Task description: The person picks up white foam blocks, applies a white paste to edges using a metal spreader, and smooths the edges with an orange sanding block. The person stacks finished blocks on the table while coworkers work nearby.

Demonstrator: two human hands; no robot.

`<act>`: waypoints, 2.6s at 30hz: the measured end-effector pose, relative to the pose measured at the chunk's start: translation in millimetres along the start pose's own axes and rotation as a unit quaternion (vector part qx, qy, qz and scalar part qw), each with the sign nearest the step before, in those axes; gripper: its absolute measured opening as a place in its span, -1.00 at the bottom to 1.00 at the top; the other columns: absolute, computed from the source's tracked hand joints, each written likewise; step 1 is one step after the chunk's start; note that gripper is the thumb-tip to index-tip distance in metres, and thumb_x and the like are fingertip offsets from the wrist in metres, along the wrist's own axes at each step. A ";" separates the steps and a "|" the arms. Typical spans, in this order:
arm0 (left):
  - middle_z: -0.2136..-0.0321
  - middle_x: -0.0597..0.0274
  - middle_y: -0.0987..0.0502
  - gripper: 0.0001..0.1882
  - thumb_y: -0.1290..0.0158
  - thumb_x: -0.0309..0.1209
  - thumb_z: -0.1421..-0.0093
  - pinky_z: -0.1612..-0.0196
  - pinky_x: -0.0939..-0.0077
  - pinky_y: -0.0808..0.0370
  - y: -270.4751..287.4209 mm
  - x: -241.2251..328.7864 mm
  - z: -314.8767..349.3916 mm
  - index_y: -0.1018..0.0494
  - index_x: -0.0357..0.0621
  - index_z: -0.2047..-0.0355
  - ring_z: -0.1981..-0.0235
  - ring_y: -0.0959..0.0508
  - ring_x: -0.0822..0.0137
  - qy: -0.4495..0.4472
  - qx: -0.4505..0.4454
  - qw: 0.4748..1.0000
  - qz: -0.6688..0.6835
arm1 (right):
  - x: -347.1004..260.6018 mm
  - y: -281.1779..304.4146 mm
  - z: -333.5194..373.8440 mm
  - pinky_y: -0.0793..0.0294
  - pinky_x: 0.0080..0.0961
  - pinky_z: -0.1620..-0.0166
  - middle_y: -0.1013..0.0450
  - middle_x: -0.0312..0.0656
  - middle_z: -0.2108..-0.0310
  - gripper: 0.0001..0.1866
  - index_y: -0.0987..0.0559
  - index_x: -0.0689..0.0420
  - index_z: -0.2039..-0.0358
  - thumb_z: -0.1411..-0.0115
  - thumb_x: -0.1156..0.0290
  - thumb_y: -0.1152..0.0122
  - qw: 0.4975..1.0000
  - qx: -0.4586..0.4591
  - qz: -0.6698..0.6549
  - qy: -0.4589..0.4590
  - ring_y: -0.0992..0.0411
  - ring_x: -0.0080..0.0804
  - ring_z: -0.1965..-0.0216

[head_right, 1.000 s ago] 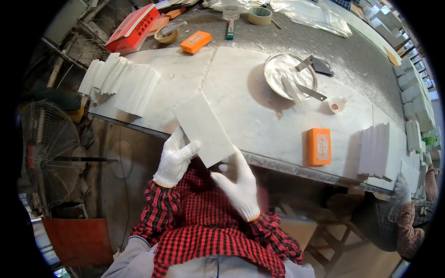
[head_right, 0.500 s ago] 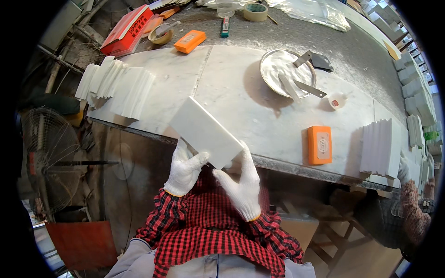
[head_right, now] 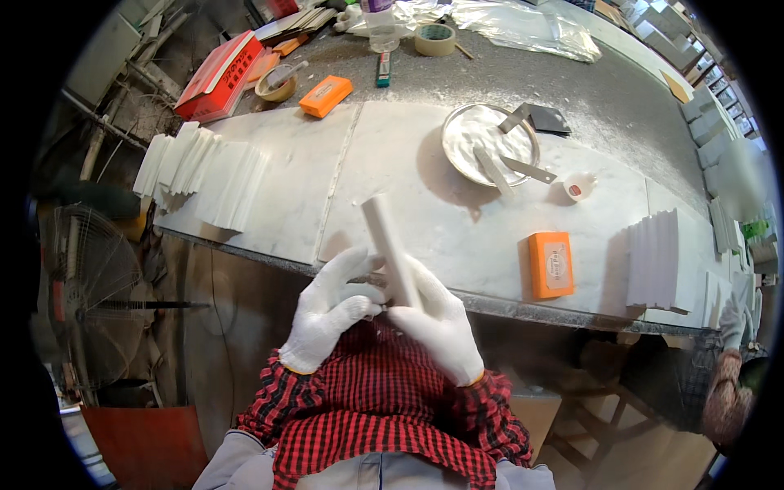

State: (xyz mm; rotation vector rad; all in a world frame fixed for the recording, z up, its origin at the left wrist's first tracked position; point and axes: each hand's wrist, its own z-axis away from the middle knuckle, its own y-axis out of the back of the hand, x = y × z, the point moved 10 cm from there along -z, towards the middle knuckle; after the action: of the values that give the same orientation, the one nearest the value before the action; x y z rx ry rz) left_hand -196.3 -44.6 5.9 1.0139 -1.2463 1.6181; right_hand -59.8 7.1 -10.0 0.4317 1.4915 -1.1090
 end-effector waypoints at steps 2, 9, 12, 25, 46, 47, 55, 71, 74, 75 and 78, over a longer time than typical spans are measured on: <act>-0.14 -0.17 -0.54 -0.40 -0.15 -0.48 -0.39 0.07 0.37 -0.69 18.4 7.0 3.6 -0.26 -0.32 -0.38 0.04 -0.68 0.14 -0.019 0.025 0.999 0.011 | 21.4 -10.1 7.4 -0.58 -0.30 -0.10 -0.43 0.08 -0.21 -0.15 -0.31 0.34 -0.38 -0.29 -0.01 -0.28 0.965 -0.064 -0.233 -0.099 -0.49 -0.17 -0.15; -0.08 0.02 -0.61 -0.54 -0.13 -0.41 -0.44 -0.07 0.47 -0.61 140.2 90.3 14.1 -0.42 -0.32 -0.29 -0.03 -0.64 0.31 -0.142 0.309 0.917 -0.208 | 53.6 -22.1 15.1 -0.65 -0.17 -0.03 -0.28 0.20 -0.30 0.09 -0.16 0.19 -0.48 -0.27 -0.44 -0.14 0.843 -0.141 -0.503 -0.128 -0.48 -0.06 -0.07; -0.09 0.02 -0.61 -0.55 -0.17 -0.39 -0.38 -0.26 0.27 -0.48 178.2 133.0 28.3 -0.48 -0.29 -0.23 -0.14 -0.58 0.14 -0.201 0.372 0.761 -0.492 | 59.4 -24.1 15.7 -0.65 -0.19 -0.03 -0.27 0.21 -0.31 0.12 -0.16 0.18 -0.49 -0.26 -0.51 -0.06 0.835 -0.153 -0.513 -0.132 -0.47 -0.06 -0.06; -0.32 -0.04 -0.38 -0.30 -0.27 -0.23 -0.29 -0.43 0.17 -0.25 304.9 103.9 -12.4 -0.33 -0.20 -0.37 -0.37 -0.35 0.00 -0.152 0.333 0.697 -0.616 | 15.8 -5.9 28.0 -0.62 -0.33 -0.06 -0.43 0.09 -0.23 -0.05 -0.20 0.25 -0.46 -0.36 -0.26 -0.15 0.933 -0.104 -0.331 -0.091 -0.55 -0.28 -0.05; -0.31 0.03 -0.31 -0.29 -0.29 -0.51 -0.17 -0.43 0.15 -0.22 244.2 108.6 24.4 -0.37 -0.14 -0.36 -0.37 -0.29 0.08 -0.286 0.417 0.686 -0.523 | -269.6 279.5 151.1 -0.33 -0.12 -0.21 -0.53 -0.07 -0.12 -0.48 -0.64 0.05 -0.15 -0.20 0.15 -0.43 0.506 0.462 0.715 0.141 -0.39 0.01 -0.09; -0.31 0.03 -0.31 -0.28 -0.29 -0.52 -0.16 -0.43 0.15 -0.21 229.4 108.0 26.8 -0.37 -0.15 -0.36 -0.37 -0.29 0.08 -0.294 0.408 0.692 -0.517 | -266.8 282.0 147.4 -0.33 -0.11 -0.21 -0.53 -0.07 -0.13 -0.48 -0.64 0.04 -0.15 -0.20 0.14 -0.43 0.509 0.461 0.715 0.128 -0.39 0.02 -0.10; -0.26 0.09 -0.31 -0.11 -0.35 -0.57 0.08 -0.47 0.11 -0.13 134.8 73.0 27.0 -0.35 -0.16 -0.34 -0.37 -0.27 0.08 -0.289 0.324 0.824 -0.364 | -271.2 261.0 141.4 -0.31 0.04 -0.26 -0.38 0.14 -0.27 -0.33 -0.56 0.06 -0.23 -0.19 0.01 -0.45 0.369 0.482 0.794 0.030 -0.34 0.18 -0.20; -0.26 -0.04 -0.37 0.23 -0.51 -0.55 0.19 -0.29 0.10 -0.46 34.3 50.6 19.9 -0.11 0.05 -0.50 -0.27 -0.44 0.00 -0.313 0.065 0.892 -0.319 | 26.8 -25.6 -22.8 -0.37 -0.05 -0.35 -0.40 -0.08 -0.27 -0.47 -0.33 0.23 -0.31 -0.52 0.13 -0.08 0.966 0.097 -0.233 -0.051 -0.39 -0.15 -0.30; -0.34 -0.05 -0.32 0.27 -0.35 -0.56 -0.14 -0.37 0.14 -0.40 57.3 23.5 8.3 0.33 0.07 -0.61 -0.34 -0.40 0.06 -0.148 -0.007 0.988 0.034 | 35.5 -31.5 -26.5 -0.38 -0.11 -0.35 -0.42 -0.14 -0.26 -0.48 -0.35 0.19 -0.31 -0.51 0.15 -0.11 0.959 0.071 -0.270 -0.054 -0.40 -0.20 -0.29; -0.35 -0.06 -0.31 0.17 -0.29 -0.47 -0.23 -0.38 0.13 -0.38 59.5 15.7 5.6 0.32 0.02 -0.60 -0.36 -0.38 0.05 -0.108 -0.007 0.987 0.115 | 34.3 -35.1 -28.3 -0.38 -0.12 -0.35 -0.43 -0.16 -0.26 -0.49 -0.35 0.18 -0.31 -0.51 0.16 -0.12 0.955 0.058 -0.285 -0.052 -0.41 -0.21 -0.29; -0.39 -0.08 -0.31 -0.20 0.09 -0.05 -0.55 -0.44 0.08 -0.29 59.8 -1.2 1.5 0.14 -0.19 -0.57 -0.41 -0.34 0.04 -0.047 0.014 0.969 0.242 | 38.8 -36.5 -28.1 -0.43 -0.20 -0.28 -0.49 -0.29 -0.04 -0.63 -0.44 0.11 -0.16 -0.46 0.24 -0.21 0.951 0.078 -0.292 -0.070 -0.47 -0.34 -0.15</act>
State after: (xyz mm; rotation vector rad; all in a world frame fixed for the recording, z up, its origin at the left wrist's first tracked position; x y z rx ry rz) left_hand -252.0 -55.7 -13.1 0.8515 -1.6311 1.9740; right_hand -114.4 0.3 -34.5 0.0034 1.4455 -1.6943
